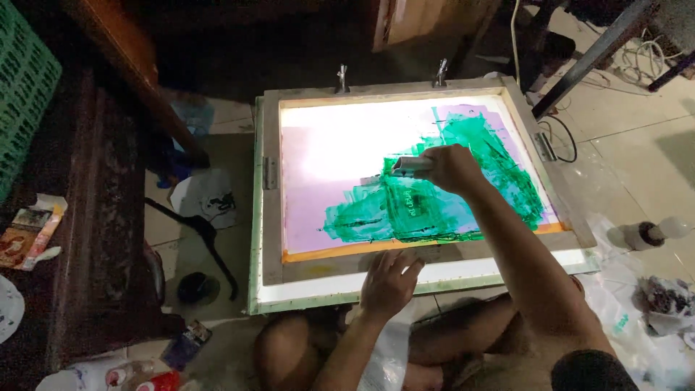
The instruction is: Applying green ink to a screen with a squeegee and positioning a transparency film and a bag in a light box for exposure.
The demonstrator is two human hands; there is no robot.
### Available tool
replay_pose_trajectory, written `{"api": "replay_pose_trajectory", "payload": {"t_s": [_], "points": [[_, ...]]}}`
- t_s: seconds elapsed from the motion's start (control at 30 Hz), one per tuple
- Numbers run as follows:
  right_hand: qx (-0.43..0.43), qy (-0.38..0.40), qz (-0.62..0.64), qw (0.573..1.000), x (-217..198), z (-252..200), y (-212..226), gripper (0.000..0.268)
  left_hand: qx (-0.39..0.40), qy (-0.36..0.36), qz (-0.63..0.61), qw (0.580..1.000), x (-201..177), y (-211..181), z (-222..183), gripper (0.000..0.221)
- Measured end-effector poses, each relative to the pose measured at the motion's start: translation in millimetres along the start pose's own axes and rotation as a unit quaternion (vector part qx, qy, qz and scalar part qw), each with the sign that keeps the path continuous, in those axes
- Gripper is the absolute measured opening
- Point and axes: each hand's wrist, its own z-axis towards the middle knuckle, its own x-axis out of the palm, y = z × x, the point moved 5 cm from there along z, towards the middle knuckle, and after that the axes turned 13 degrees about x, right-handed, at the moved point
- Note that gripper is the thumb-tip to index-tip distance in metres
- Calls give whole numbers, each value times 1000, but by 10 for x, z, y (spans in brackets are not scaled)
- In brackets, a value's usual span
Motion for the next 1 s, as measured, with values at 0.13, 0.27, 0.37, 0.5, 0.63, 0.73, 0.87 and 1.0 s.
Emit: {"api": "replay_pose_trajectory", "payload": {"t_s": [0.13,0.27,0.37,0.5,0.63,0.73,0.87,1.0], "points": [[-22,9,-1,1000,253,159,-167,12,4,10,19,1000,113,10,-50,22],[-63,-62,-29,996,584,-43,-295,14,5,0,17,1000,63,2,23,17],[-153,-170,-30,973,736,-286,-337,10,9,-6,28,1000,85,14,33,15],[-163,-155,-2,975,695,-344,-282,7,6,9,38,999,23,-9,94,14],[-161,-155,17,975,559,94,-443,4,22,0,40,999,46,-34,49,12],[16,-30,-16,999,404,313,-473,17,18,-12,51,998,10,-25,91,10],[117,-25,-25,993,341,420,-653,21,7,-7,30,1000,56,-29,13,13],[172,-78,-51,981,366,587,-1107,22,4,6,25,1000,35,-41,46,14]]}}
